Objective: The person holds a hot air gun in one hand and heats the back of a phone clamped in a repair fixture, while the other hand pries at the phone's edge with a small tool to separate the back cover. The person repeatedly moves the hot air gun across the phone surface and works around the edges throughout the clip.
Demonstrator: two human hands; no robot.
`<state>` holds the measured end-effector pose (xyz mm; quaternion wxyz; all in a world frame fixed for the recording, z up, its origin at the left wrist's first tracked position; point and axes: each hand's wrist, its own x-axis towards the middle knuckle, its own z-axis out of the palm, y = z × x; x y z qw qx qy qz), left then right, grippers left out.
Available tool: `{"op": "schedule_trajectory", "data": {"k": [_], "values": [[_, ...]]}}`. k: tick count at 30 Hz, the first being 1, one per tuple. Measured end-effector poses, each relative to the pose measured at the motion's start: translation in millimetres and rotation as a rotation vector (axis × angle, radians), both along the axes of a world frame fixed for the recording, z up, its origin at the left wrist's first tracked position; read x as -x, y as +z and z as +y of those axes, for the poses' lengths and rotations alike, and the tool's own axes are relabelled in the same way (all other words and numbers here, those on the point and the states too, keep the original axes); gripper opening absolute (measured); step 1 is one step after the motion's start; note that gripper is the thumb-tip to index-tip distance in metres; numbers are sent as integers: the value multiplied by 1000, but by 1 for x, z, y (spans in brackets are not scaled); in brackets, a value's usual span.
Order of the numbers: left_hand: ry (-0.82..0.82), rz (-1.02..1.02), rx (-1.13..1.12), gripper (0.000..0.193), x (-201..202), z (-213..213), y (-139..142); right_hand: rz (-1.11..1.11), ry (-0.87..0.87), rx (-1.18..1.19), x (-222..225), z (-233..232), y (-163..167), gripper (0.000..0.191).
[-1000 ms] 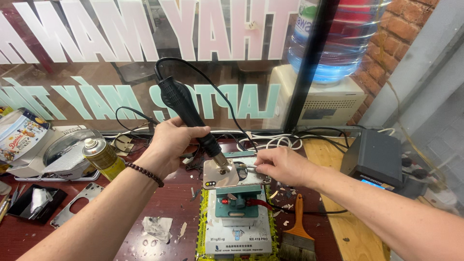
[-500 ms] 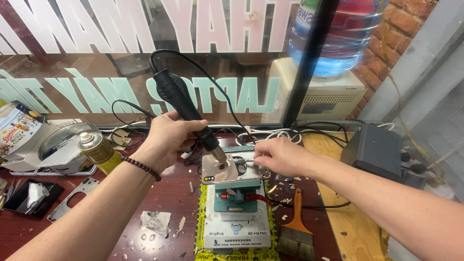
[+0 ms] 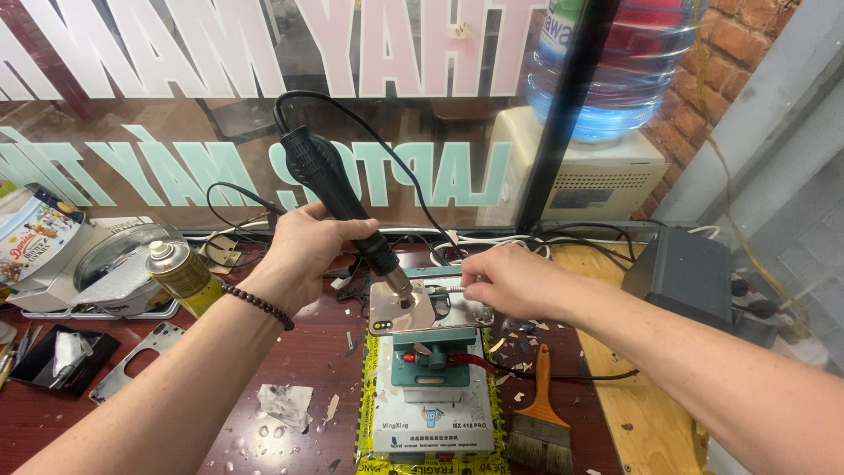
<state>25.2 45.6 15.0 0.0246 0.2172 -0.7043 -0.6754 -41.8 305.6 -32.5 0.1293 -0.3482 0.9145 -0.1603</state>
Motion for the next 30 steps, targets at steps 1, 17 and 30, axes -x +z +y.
{"op": "schedule_trajectory", "data": {"k": [1,17,30], "values": [[-3,-3,7,16,0,-1,0,29,20,20,1,2,-1,20],[-7,4,-20,15,-4,-4,-2,10,-124,239,-4,12,-24,17],[10,-9,-15,17,-9,-4,-2,-8,-158,283,-3,15,-33,17]]}}
